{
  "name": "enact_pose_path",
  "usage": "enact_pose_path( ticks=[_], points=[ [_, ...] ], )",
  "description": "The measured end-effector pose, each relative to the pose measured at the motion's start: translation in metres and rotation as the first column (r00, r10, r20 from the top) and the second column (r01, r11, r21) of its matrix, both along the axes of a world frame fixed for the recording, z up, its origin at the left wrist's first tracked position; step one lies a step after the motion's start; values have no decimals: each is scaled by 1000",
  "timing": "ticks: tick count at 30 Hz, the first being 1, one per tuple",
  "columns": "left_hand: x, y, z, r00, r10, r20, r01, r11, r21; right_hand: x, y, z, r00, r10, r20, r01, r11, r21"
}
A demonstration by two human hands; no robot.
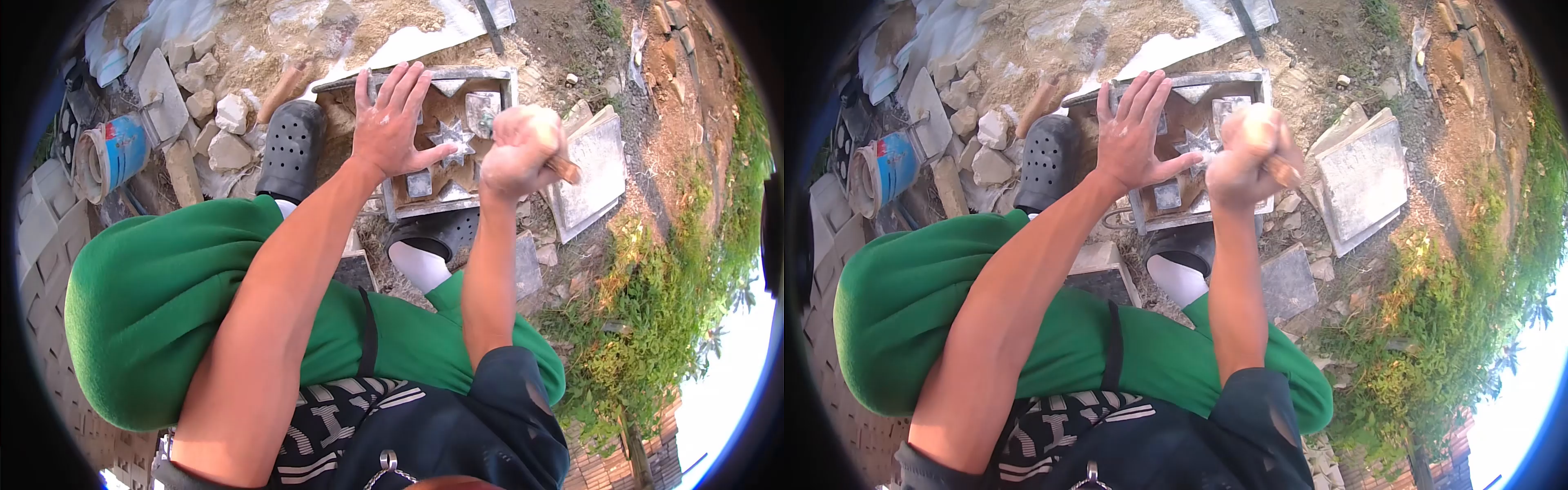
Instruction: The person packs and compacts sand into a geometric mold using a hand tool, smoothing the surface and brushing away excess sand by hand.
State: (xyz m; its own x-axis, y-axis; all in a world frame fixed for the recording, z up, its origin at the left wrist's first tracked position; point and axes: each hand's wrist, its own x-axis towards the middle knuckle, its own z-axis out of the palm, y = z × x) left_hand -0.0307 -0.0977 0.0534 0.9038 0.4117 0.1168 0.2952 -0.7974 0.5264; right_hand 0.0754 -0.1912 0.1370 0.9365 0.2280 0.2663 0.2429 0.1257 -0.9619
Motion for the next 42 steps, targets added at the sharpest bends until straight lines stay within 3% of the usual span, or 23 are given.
enact_pose_path(
  ticks=[2,6,9,10,13,15,17,21,23,24,25,27,28,29,31,32,33,35,38,39,41,42],
  points=[
    [2,1,0,1000,9,0,-9,1000,-8,4,0,17,987,0,-160,40,969,243],
    [-1,0,1,1000,2,-20,-1,1000,4,18,12,-23,990,-67,-127,73,996,41],
    [-1,0,-1,1000,7,0,-7,1000,-6,23,26,17,984,-104,-147,110,993,40],
    [-1,0,-1,1000,10,-1,-10,1000,-7,24,25,26,983,-94,-159,114,986,119],
    [-2,0,1,1000,9,-11,-9,1000,-20,20,22,14,965,-200,-172,224,966,129],
    [-1,1,2,1000,8,-20,-8,1000,-6,11,32,-8,982,-168,-89,169,986,-3],
    [3,3,0,1000,13,-8,-13,1000,4,16,27,1,978,-105,-178,113,993,39],
    [-1,1,0,1000,6,-9,-7,999,-44,12,21,22,948,-198,-248,245,953,178],
    [-3,1,1,1000,-2,-11,1,999,-44,8,28,-8,903,-377,-207,392,919,37],
    [-1,2,3,1000,-3,-13,3,999,-39,4,35,-9,940,-331,-83,332,943,-2],
    [3,3,3,1000,-11,1,11,999,-37,8,32,-4,921,-296,-255,312,950,27],
    [-1,1,4,1000,-2,-7,2,999,-43,10,24,10,944,-280,-173,292,955,48],
    [-1,1,3,1000,-6,-3,5,999,-45,4,26,31,876,-375,-305,397,918,11],
    [1,3,2,1000,-13,4,13,999,-40,1,20,28,927,-317,-201,345,931,123],
    [-1,2,3,999,-21,-26,21,1000,-19,-7,23,5,908,-396,-133,402,915,21],
    [-1,2,1,998,-34,-61,36,999,29,-10,33,-22,866,-442,-234,434,897,-86],
    [0,1,2,998,-47,-52,49,998,30,-13,38,-1,857,-375,-354,385,922,-44],
    [-2,1,2,999,-31,-20,31,1000,1,-6,32,15,922,-284,-263,309,950,55],
    [-1,3,2,1000,-25,-12,25,999,-26,-19,26,32,873,-392,-289,423,905,51],
    [-2,1,2,999,-33,-25,32,999,-29,-24,25,12,916,-373,-147,387,918,86],
    [-1,1,0,998,-58,-23,58,998,-4,-29,31,-27,882,-423,-208,405,906,-126],
    [-1,1,1,998,-51,-38,51,999,-2,-25,31,-5,892,-375,-254,341,925,-171]
  ],
)
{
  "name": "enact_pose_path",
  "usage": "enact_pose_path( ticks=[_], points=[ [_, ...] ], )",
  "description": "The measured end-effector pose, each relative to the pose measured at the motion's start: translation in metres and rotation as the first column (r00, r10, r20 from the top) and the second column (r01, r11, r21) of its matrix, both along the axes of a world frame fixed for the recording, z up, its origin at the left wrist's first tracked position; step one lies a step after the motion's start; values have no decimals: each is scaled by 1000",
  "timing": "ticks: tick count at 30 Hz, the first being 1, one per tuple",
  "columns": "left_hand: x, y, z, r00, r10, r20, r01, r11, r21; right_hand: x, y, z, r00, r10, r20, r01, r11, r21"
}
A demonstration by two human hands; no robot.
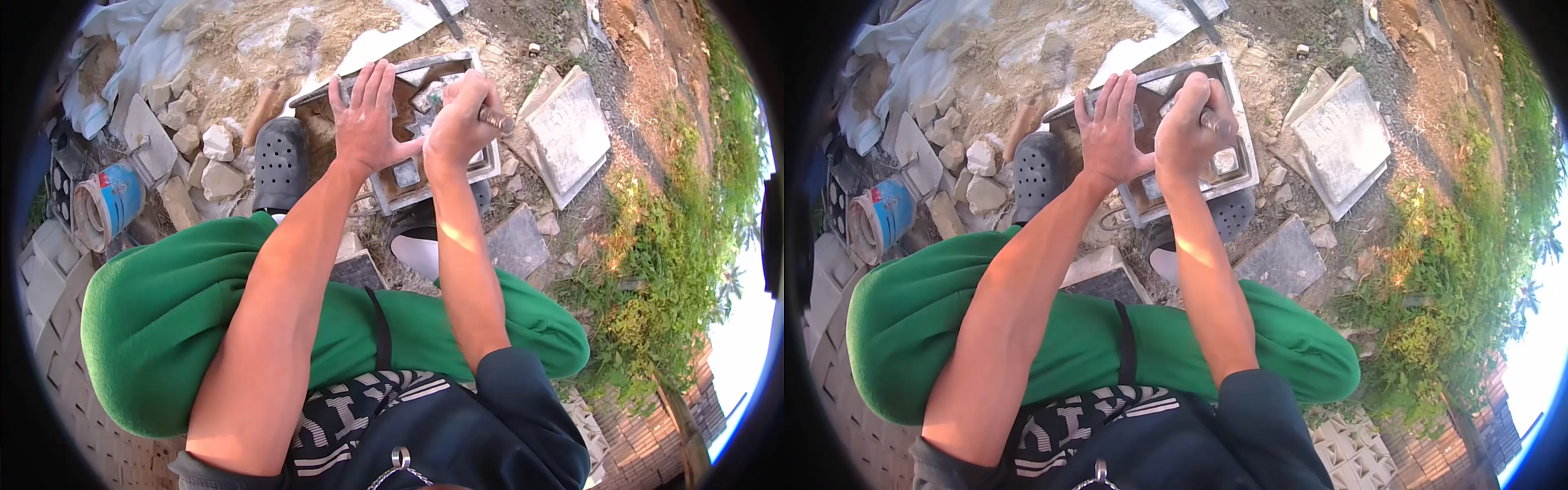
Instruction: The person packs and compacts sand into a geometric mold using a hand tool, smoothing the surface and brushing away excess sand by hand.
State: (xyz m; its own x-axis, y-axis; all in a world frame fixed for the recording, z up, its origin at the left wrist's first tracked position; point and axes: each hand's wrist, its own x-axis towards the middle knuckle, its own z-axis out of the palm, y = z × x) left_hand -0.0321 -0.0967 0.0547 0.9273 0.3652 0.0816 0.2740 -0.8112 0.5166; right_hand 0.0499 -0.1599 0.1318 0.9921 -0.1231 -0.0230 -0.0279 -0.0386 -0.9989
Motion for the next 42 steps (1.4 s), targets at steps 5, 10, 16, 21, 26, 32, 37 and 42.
enact_pose_path(
  ticks=[5,10,16,21,26,32,37,42],
  points=[
    [1,-1,-3,999,16,36,-15,1000,-25,-7,-3,30,990,-81,113,54,973,226],
    [2,-2,-6,1000,19,-14,-18,999,32,-8,5,13,995,-38,97,33,998,50],
    [3,-2,-17,994,-30,-105,46,987,154,-9,5,-10,975,40,219,-27,998,-61],
    [1,-9,3,999,-54,-9,55,991,125,28,-39,67,995,61,82,-90,895,437],
    [3,-11,1,990,-111,-92,129,967,220,43,-93,72,929,152,337,-228,953,200],
    [6,-11,3,988,-115,-101,136,961,239,26,-91,1,947,204,249,-257,945,202],
    [4,-11,-1,988,-123,-94,143,958,250,34,-86,24,950,262,170,-281,954,102],
    [7,-10,3,989,-123,-82,140,958,249,34,-89,2,922,196,334,-266,947,178]
  ],
)
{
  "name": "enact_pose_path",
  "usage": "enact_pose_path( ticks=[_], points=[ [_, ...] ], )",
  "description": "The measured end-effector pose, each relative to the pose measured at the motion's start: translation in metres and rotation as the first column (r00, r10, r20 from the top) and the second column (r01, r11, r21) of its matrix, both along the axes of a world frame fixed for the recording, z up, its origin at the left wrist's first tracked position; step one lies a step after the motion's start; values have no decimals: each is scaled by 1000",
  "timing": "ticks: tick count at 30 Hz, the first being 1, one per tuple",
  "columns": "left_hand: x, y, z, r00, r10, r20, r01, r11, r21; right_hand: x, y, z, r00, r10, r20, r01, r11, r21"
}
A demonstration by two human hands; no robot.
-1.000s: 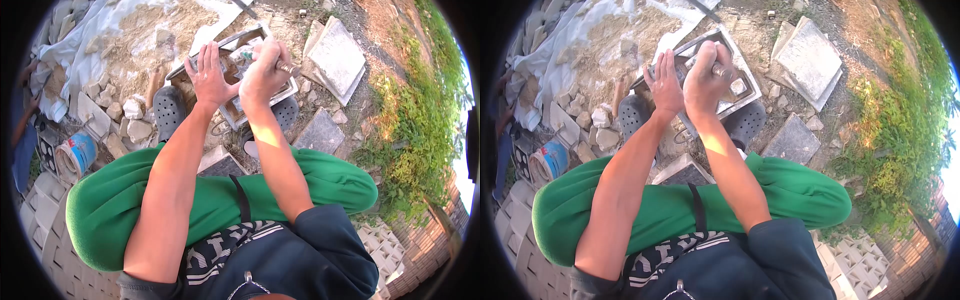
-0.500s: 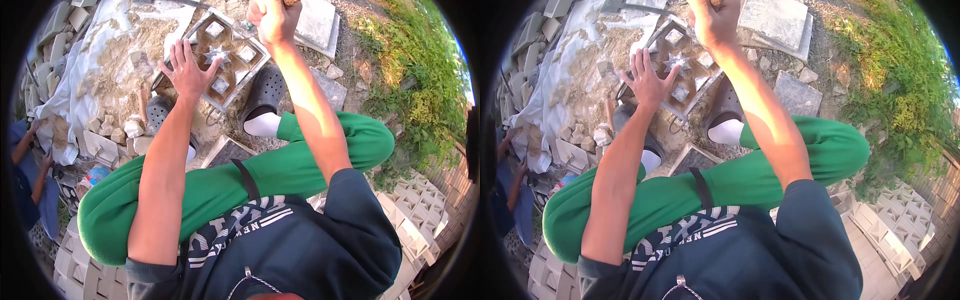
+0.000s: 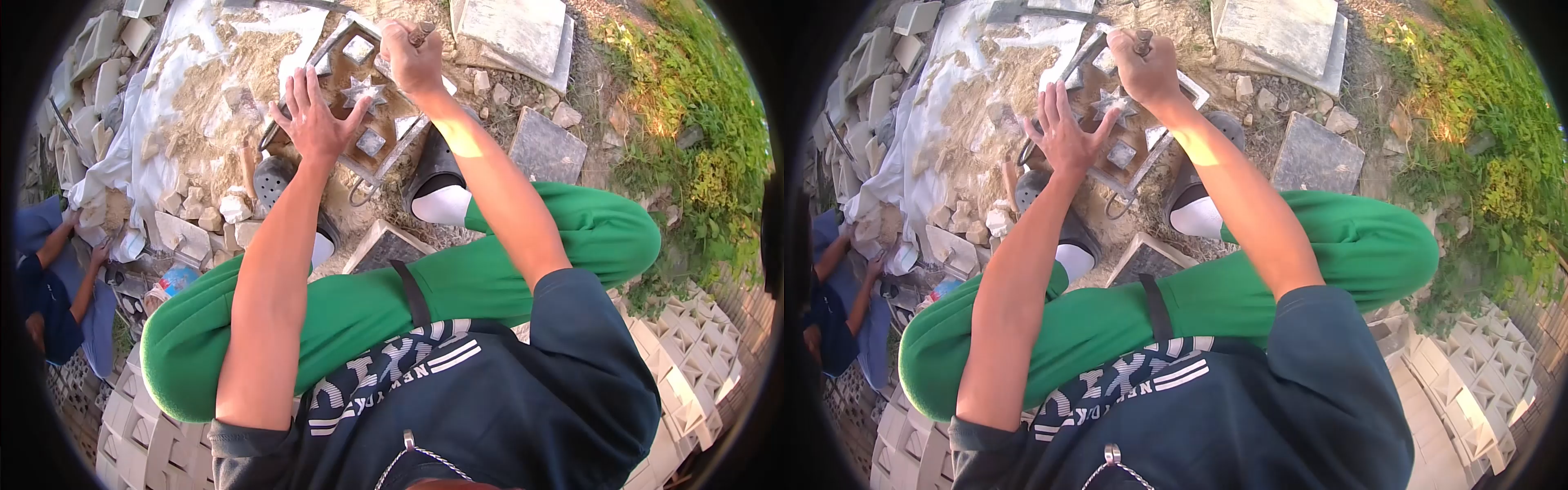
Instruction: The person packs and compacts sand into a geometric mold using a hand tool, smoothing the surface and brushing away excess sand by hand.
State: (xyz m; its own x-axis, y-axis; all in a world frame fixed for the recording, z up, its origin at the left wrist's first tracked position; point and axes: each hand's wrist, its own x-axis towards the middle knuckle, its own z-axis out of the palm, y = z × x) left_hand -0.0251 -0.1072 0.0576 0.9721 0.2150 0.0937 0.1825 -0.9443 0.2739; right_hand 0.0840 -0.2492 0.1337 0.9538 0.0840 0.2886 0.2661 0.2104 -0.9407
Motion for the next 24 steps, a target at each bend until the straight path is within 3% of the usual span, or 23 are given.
enact_pose_path(
  ticks=[3,4,6,8,12,13,15,17,19,21,24],
  points=[
    [-1,0,-5,999,8,41,-7,1000,-22,5,4,1,987,95,-130,-122,969,-216],
    [-1,1,-5,999,15,33,-14,999,-35,1,8,13,991,89,-95,-99,990,-102],
    [0,1,-7,998,24,50,-22,999,-31,-9,8,21,998,37,-46,-41,996,-84],
    [-3,1,-7,997,27,66,-25,999,-29,-15,11,-10,998,2,56,2,998,-70],
    [-1,1,-1,1000,30,-11,-30,998,-49,-9,14,-4,998,44,-39,-45,999,-30],
    [-4,1,-3,999,38,-15,-39,998,-48,-11,8,0,997,74,8,-74,996,-58],
    [-1,1,-6,999,38,3,-38,999,-35,-19,7,-4,998,51,26,-53,994,95],
    [-3,1,-5,999,44,14,-44,998,-36,-9,13,-17,999,-15,41,11,994,105],
    [-2,2,-6,999,43,15,-42,998,-48,9,14,-4,973,188,-137,-185,982,29],
    [-7,1,-7,998,41,37,-39,997,-73,6,11,6,970,172,-174,-170,985,23],
    [-2,1,-4,998,42,53,-38,997,-72,-1,9,-6,995,99,30,-101,989,106]
  ],
)
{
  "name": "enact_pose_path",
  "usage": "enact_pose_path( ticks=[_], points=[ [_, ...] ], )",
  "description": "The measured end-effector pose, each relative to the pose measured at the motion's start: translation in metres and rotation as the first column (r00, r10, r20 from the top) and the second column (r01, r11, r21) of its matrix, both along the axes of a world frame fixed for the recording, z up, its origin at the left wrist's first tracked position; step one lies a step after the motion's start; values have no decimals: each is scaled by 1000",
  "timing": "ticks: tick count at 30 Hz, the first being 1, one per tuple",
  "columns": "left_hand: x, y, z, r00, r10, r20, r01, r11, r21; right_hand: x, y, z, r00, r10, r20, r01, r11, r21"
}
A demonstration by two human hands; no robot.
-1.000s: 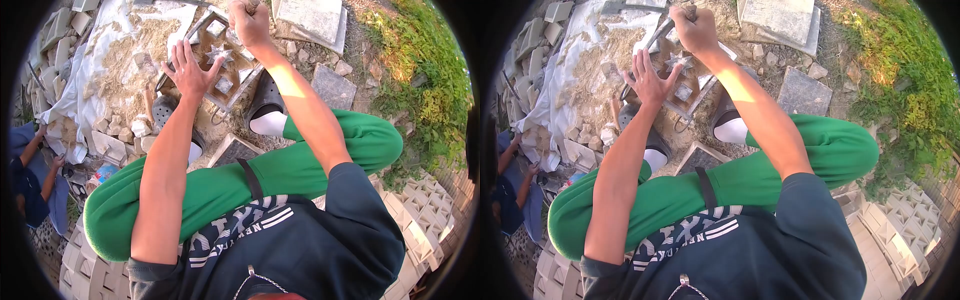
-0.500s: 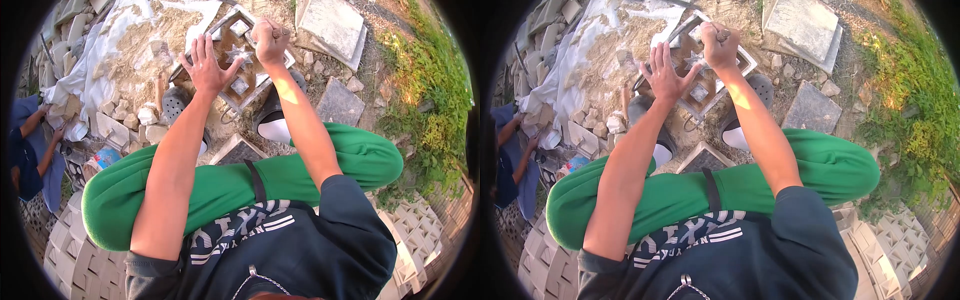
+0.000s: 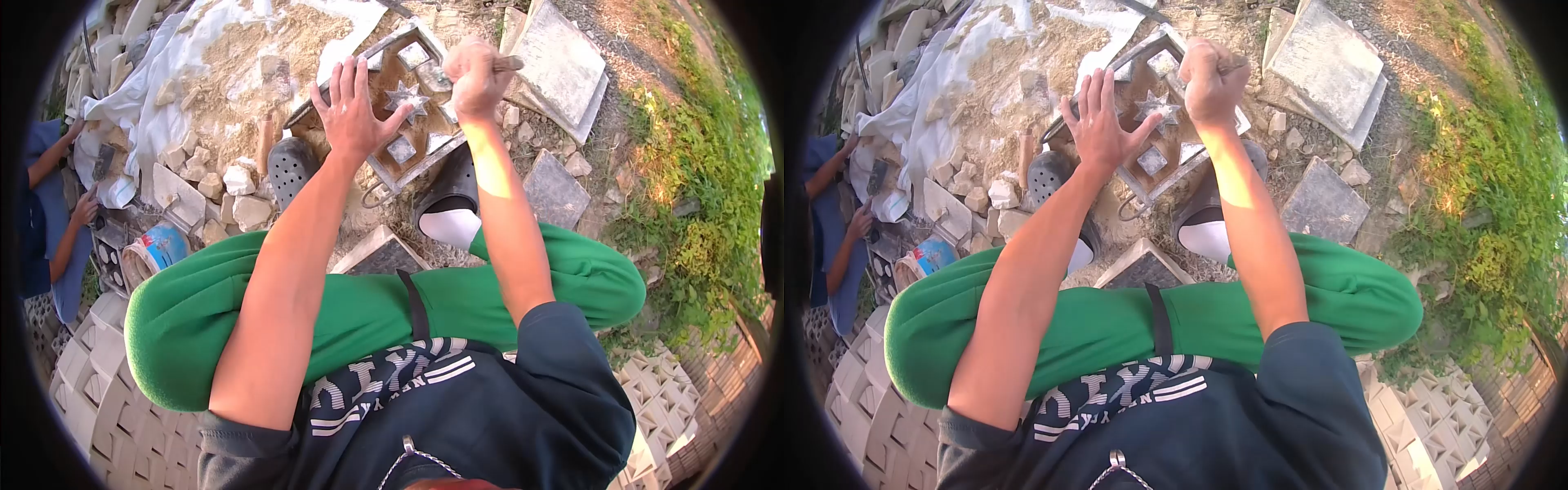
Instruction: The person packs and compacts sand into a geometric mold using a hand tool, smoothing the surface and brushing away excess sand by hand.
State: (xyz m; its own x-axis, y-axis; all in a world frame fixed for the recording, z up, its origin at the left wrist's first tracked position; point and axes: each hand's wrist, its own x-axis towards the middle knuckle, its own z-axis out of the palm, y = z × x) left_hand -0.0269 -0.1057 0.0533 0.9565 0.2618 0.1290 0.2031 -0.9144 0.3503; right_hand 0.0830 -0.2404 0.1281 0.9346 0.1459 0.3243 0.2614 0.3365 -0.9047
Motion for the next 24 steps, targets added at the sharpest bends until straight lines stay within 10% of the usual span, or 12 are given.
enact_pose_path(
  ticks=[3,7,9,17,24],
  points=[
    [3,1,0,1000,1,-14,0,1000,16,6,-2,1,972,126,-198,-141,988,-63],
    [0,1,1,1000,2,-10,-2,1000,27,1,-21,11,982,184,-30,-185,982,-47],
    [0,1,5,1000,-8,-9,8,1000,9,-10,-24,0,986,165,-6,-152,894,-421],
    [-3,4,5,1000,16,-2,-16,999,-34,16,-49,14,750,662,7,-485,556,-674],
    [-3,4,0,999,34,41,-32,999,-35,19,-61,24,751,589,-299,-657,617,-433]
  ],
)
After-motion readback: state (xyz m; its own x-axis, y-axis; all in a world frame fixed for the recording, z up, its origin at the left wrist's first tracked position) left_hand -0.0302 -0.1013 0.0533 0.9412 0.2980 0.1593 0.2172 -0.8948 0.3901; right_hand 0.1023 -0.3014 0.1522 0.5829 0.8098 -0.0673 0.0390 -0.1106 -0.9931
